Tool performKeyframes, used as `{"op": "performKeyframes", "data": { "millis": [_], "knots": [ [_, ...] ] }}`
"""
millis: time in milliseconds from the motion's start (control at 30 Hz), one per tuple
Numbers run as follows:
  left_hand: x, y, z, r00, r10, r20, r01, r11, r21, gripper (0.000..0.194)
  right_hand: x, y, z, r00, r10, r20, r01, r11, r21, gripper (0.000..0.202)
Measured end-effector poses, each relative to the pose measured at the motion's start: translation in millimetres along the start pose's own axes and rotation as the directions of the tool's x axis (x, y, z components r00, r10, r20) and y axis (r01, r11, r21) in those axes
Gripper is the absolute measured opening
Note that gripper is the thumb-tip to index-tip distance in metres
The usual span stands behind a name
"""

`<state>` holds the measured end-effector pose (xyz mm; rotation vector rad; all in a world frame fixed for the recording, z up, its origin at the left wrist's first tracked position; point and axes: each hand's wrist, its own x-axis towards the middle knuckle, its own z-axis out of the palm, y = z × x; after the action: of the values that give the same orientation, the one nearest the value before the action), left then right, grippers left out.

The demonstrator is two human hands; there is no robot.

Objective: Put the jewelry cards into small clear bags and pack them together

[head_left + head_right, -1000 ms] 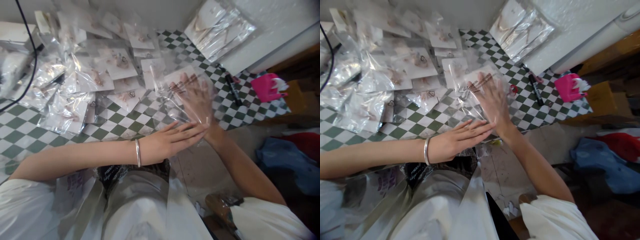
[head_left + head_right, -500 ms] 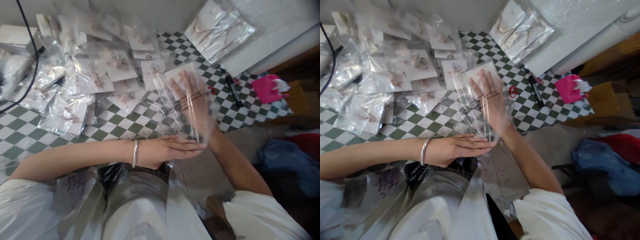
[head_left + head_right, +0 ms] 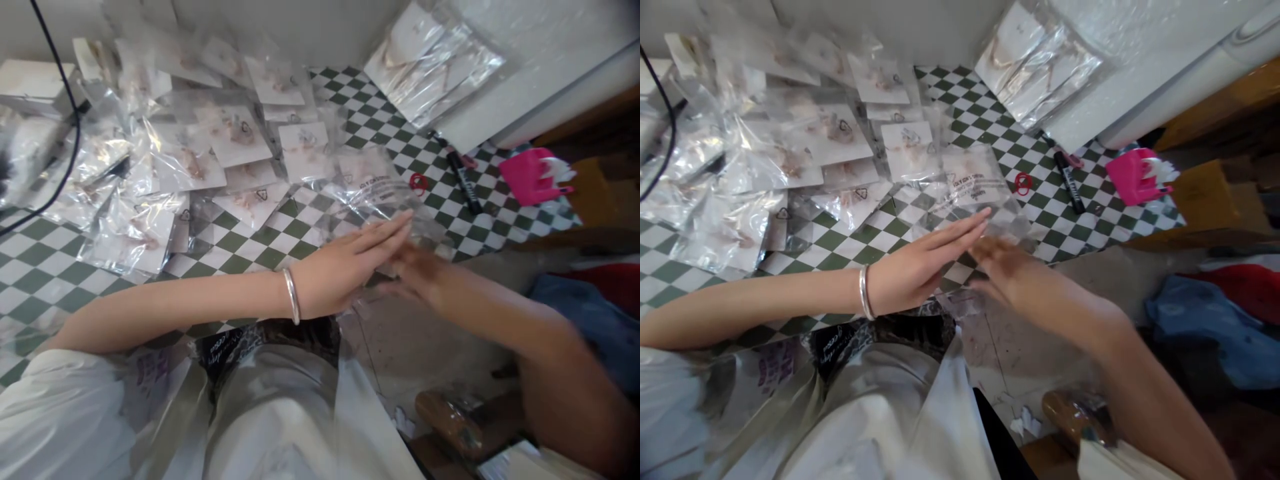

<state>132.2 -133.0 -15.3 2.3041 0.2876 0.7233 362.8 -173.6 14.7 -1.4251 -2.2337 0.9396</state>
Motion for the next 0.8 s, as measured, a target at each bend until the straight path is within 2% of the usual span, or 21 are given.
{"op": "performKeyframes", "data": {
  "millis": [33, 100, 133, 167, 200, 233, 267, 333, 433, 500, 600, 733, 800],
  "knots": [
    [0, -1, 1.8, 1.0, -0.005, 0.018, 0.005, 1.0, -0.021, 0.079, -11, -9, -12, 0.992, -0.096, 0.082, 0.105, 0.989, -0.103, 0.042],
    [-2, -4, 6.4, 0.995, -0.025, 0.101, 0.03, 0.999, -0.046, 0.076, -14, -28, -42, 0.945, -0.165, 0.284, 0.229, 0.95, -0.211, 0.039],
    [-3, -5, 8.5, 0.987, -0.037, 0.157, 0.044, 0.998, -0.045, 0.074, -4, -37, -58, 0.914, -0.222, 0.339, 0.293, 0.94, -0.174, 0.032],
    [-4, -5, 10.2, 0.975, -0.046, 0.219, 0.055, 0.998, -0.037, 0.073, 13, -45, -72, 0.903, -0.254, 0.347, 0.317, 0.938, -0.14, 0.027],
    [-5, -5, 11.1, 0.96, -0.052, 0.277, 0.061, 0.998, -0.023, 0.072, 37, -50, -82, 0.895, -0.233, 0.38, 0.301, 0.945, -0.13, 0.029],
    [-5, -3, 11.4, 0.946, -0.056, 0.319, 0.061, 0.998, -0.007, 0.071, 65, -53, -87, 0.934, -0.201, 0.296, 0.26, 0.949, -0.176, 0.033],
    [-5, -1, 11.0, 0.935, -0.06, 0.35, 0.06, 0.998, 0.01, 0.07, 96, -54, -88, 0.976, -0.097, 0.193, 0.141, 0.964, -0.224, 0.041],
    [-4, 3, 9.3, 0.923, -0.072, 0.379, 0.061, 0.997, 0.042, 0.069, 159, -47, -77, 0.995, 0.047, 0.088, -0.017, 0.951, -0.308, 0.058],
    [-3, 8, 6.9, 0.919, -0.114, 0.378, 0.075, 0.99, 0.119, 0.068, 236, -28, -51, 0.994, 0.076, 0.079, -0.044, 0.937, -0.347, 0.063],
    [-3, 9, 5.7, 0.917, -0.128, 0.377, 0.064, 0.982, 0.178, 0.071, 267, -19, -41, 0.992, 0.081, 0.096, -0.039, 0.924, -0.38, 0.064],
    [-1, 9, 3.3, 0.917, -0.117, 0.382, 0.025, 0.971, 0.237, 0.077, 283, -18, -40, 0.984, 0.114, 0.138, -0.046, 0.907, -0.419, 0.065],
    [2, 9, -0.7, 0.913, -0.162, 0.376, 0.061, 0.962, 0.266, 0.08, 270, -38, -48, 0.985, 0.109, 0.134, -0.039, 0.896, -0.442, 0.03],
    [3, 10, -3.2, 0.899, -0.189, 0.394, 0.087, 0.961, 0.263, 0.08, 260, -49, -52, 0.993, 0.079, 0.091, -0.03, 0.892, -0.45, 0.029]
  ]
}}
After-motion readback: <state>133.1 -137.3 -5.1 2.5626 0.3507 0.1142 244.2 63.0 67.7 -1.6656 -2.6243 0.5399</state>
